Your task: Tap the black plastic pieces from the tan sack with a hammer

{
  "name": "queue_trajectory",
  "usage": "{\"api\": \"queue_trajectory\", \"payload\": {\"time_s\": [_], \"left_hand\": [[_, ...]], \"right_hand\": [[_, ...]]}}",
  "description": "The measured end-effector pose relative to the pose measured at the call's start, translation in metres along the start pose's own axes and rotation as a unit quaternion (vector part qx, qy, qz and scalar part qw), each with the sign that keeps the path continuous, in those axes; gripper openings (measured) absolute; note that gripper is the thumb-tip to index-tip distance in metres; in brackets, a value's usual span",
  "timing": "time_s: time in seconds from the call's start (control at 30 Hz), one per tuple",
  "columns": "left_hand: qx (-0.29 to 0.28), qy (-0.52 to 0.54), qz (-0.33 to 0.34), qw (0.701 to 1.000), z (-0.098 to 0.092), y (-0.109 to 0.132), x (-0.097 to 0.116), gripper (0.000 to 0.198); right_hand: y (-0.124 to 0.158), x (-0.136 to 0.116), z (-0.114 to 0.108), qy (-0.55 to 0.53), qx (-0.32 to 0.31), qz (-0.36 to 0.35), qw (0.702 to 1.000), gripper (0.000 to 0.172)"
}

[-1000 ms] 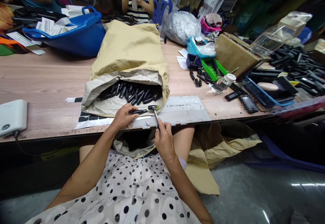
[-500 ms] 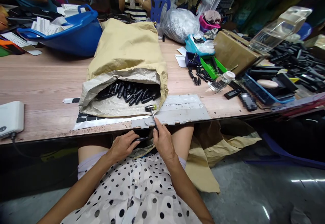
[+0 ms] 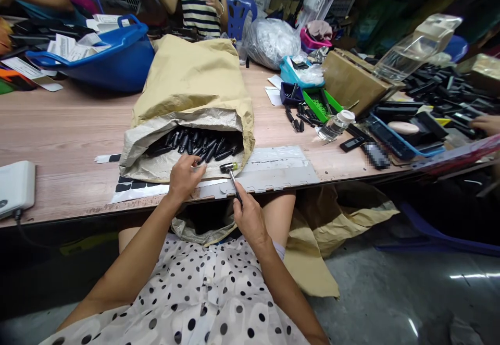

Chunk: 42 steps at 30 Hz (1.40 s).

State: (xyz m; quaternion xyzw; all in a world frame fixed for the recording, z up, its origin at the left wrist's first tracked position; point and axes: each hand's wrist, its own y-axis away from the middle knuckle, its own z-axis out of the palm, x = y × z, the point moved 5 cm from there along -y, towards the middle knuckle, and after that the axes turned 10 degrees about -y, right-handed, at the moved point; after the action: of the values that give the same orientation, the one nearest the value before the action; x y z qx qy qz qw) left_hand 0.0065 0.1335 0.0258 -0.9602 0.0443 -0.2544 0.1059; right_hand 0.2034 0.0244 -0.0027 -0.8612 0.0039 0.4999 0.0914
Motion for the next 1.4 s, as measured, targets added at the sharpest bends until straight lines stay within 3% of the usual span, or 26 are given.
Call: {"api": "queue_trajectory", "payload": {"time_s": [0.17, 0.37, 0.47, 0.67, 0.9, 1.2, 1.4], "left_hand": [[-0.017, -0.042, -0.063, 0.997, 0.013, -0.023, -0.015, 0.014], [0.003, -0.03, -0.065, 0.997, -0.006, -0.005, -0.032, 0.007], [0.001, 0.01, -0.037, 0.999, -0.012, 0.003, -0.035, 0.01], [-0.086, 0.061, 0.031, 0.994, 0.002, 0.005, -0.026, 0.014], [-0.091, 0.061, 0.058, 0.992, -0.001, 0.004, -0.043, 0.021], [-0.12, 0.01, 0.053, 0.991, 0.008, -0.002, -0.017, 0.023], [-0.115, 0.01, 0.043, 0.992, 0.011, -0.003, -0.018, 0.019]], "right_hand": [[-0.001, 0.002, 0.001, -0.013, 0.003, -0.005, 1.0, 0.051], [-0.002, 0.002, 0.0, -0.002, -0.002, 0.005, 1.0, 0.051], [-0.002, 0.001, -0.001, -0.008, -0.006, 0.0, 1.0, 0.05], [0.0, 0.008, -0.003, -0.031, -0.023, 0.014, 0.999, 0.051], [0.005, 0.019, -0.006, -0.082, -0.03, 0.075, 0.993, 0.053], [0.007, 0.0, 0.003, -0.157, -0.009, 0.035, 0.987, 0.048], [0.006, -0.005, 0.012, -0.173, -0.027, 0.026, 0.984, 0.048]]}}
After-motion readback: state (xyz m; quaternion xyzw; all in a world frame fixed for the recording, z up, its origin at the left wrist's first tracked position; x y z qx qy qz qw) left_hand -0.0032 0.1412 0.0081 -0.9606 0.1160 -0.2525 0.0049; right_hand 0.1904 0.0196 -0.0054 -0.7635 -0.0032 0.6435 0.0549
